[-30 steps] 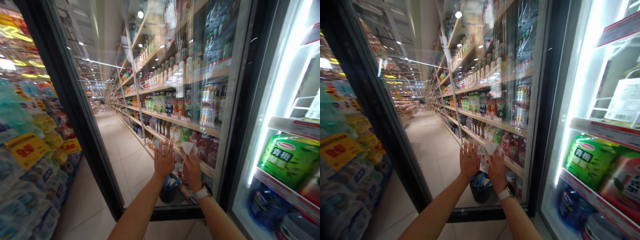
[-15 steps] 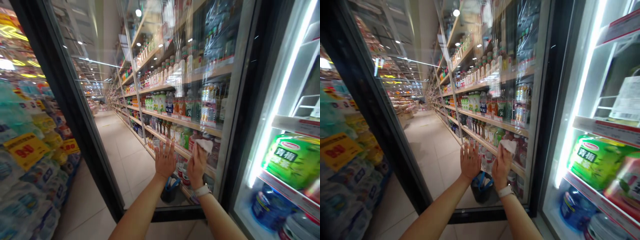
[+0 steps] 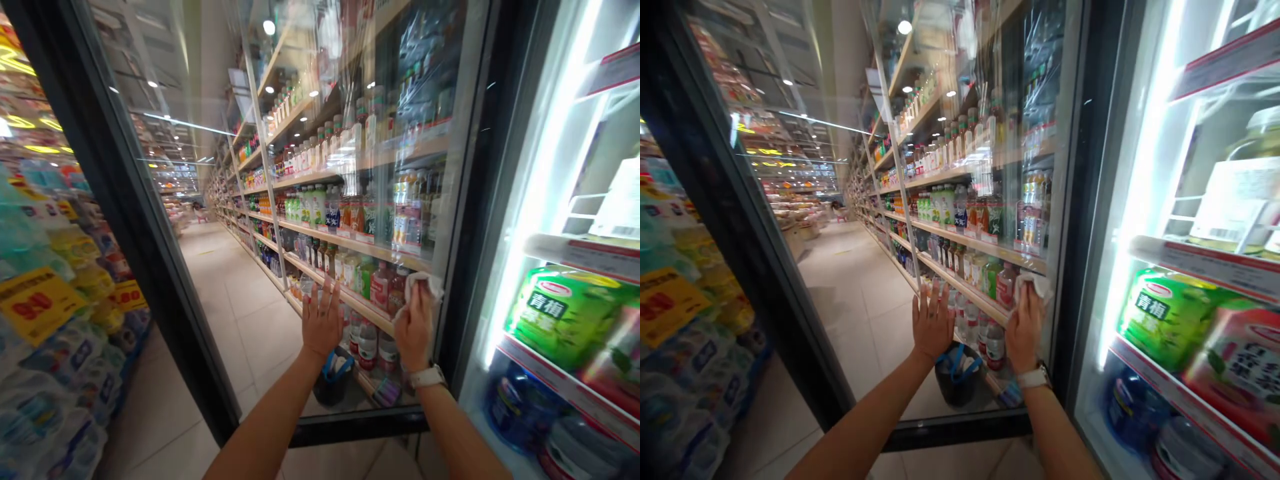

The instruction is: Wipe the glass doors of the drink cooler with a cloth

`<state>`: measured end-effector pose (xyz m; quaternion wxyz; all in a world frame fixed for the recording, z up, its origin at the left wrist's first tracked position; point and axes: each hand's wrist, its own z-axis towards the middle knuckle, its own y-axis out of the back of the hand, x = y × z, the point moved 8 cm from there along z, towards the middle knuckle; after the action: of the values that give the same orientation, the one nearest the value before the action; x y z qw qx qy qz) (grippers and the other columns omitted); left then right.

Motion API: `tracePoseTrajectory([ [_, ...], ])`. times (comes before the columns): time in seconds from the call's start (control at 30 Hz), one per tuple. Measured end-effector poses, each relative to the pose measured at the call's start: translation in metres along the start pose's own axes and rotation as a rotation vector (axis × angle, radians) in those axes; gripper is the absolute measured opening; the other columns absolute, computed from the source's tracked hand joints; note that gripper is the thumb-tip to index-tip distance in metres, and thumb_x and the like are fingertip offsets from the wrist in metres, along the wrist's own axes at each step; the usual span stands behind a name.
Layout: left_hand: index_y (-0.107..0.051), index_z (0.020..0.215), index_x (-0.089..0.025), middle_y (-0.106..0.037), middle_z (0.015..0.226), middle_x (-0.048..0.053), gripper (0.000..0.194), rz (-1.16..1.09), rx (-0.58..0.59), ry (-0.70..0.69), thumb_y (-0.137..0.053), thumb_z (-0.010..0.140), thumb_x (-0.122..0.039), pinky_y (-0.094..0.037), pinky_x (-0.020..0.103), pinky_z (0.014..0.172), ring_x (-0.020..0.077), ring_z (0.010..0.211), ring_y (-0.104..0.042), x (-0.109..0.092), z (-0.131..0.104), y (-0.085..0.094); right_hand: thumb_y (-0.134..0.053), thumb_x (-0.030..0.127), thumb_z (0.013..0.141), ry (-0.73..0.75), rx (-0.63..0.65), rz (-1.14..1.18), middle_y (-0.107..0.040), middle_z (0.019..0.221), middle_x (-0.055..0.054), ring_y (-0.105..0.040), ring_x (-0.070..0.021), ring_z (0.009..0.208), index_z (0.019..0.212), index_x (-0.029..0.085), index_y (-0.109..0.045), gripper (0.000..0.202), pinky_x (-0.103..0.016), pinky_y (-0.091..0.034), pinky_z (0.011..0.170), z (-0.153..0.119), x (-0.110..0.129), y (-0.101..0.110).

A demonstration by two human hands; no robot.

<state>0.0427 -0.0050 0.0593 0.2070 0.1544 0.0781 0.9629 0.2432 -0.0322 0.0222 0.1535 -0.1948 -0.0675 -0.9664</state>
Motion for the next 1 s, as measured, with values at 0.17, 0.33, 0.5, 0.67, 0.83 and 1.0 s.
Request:
tracePoseTrajectory([
  [0.17,-0.019,0.154,-0.016,-0.029,0.157,0.011,0.069,-0.001,0.008,0.005,-0.048,0.092,-0.028,-0.015,0.048,0.123,0.0283,0.149,-0.014,-0.001,-0.004,-0.001,-0.032,0.021,0.095,-0.042,-0.116,0.032,-0.04,0.151,-0.017,-0.035,-0.0301,0.142,0.152,0.017,-0.03,0.057,-0.061,-0.031,0.113,0.006,-0.005,0.009],
  [0.33,-0.022,0.154,-0.016,-0.031,0.156,0.011,0.067,0.026,0.03,0.006,-0.047,0.093,-0.031,-0.016,0.049,0.122,0.0287,0.148,-0.017,-0.002,-0.006,-0.003,-0.033,0.019,0.095,0.056,0.036,0.109,-0.047,0.147,-0.013,-0.044,-0.0272,0.135,0.153,0.024,-0.028,0.059,-0.057,-0.036,0.111,-0.024,0.054,-0.029],
  [0.5,-0.021,0.154,-0.015,-0.033,0.155,0.011,0.066,0.051,-0.026,-0.01,-0.045,0.093,-0.025,-0.017,0.045,0.122,0.0259,0.149,-0.017,-0.002,-0.007,-0.002,-0.035,0.012,0.093,0.288,0.189,0.173,-0.054,0.141,-0.011,-0.048,-0.0228,0.132,0.154,0.026,-0.022,0.064,-0.055,-0.03,0.115,-0.057,0.102,-0.054],
  [0.67,-0.021,0.154,-0.014,-0.032,0.155,0.01,0.067,0.026,-0.003,-0.012,-0.045,0.093,-0.029,-0.018,0.048,0.122,0.029,0.149,-0.014,-0.001,-0.005,-0.001,-0.033,0.009,0.092,0.275,0.167,0.122,-0.056,0.139,-0.009,-0.046,-0.0231,0.134,0.154,0.028,-0.024,0.066,-0.057,-0.028,0.117,-0.042,0.075,-0.042],
  [0.83,-0.02,0.154,-0.016,-0.031,0.156,0.01,0.068,0.011,0.025,0.001,-0.045,0.093,-0.03,-0.018,0.049,0.122,0.0289,0.149,-0.014,-0.001,-0.005,-0.002,-0.032,0.014,0.093,0.081,-0.052,0.016,-0.046,0.147,-0.015,-0.04,-0.0275,0.139,0.152,0.021,-0.03,0.06,-0.058,-0.036,0.112,-0.007,0.006,0.001],
  [1.0,-0.022,0.154,-0.016,-0.033,0.156,0.01,0.068,0.011,0.018,0.01,-0.047,0.092,-0.029,-0.018,0.049,0.122,0.0288,0.149,-0.016,-0.003,-0.005,-0.001,-0.033,0.018,0.095,-0.012,-0.166,0.022,-0.045,0.147,-0.018,-0.037,-0.0307,0.141,0.151,0.017,-0.034,0.055,-0.061,-0.033,0.113,-0.002,-0.005,0.013],
])
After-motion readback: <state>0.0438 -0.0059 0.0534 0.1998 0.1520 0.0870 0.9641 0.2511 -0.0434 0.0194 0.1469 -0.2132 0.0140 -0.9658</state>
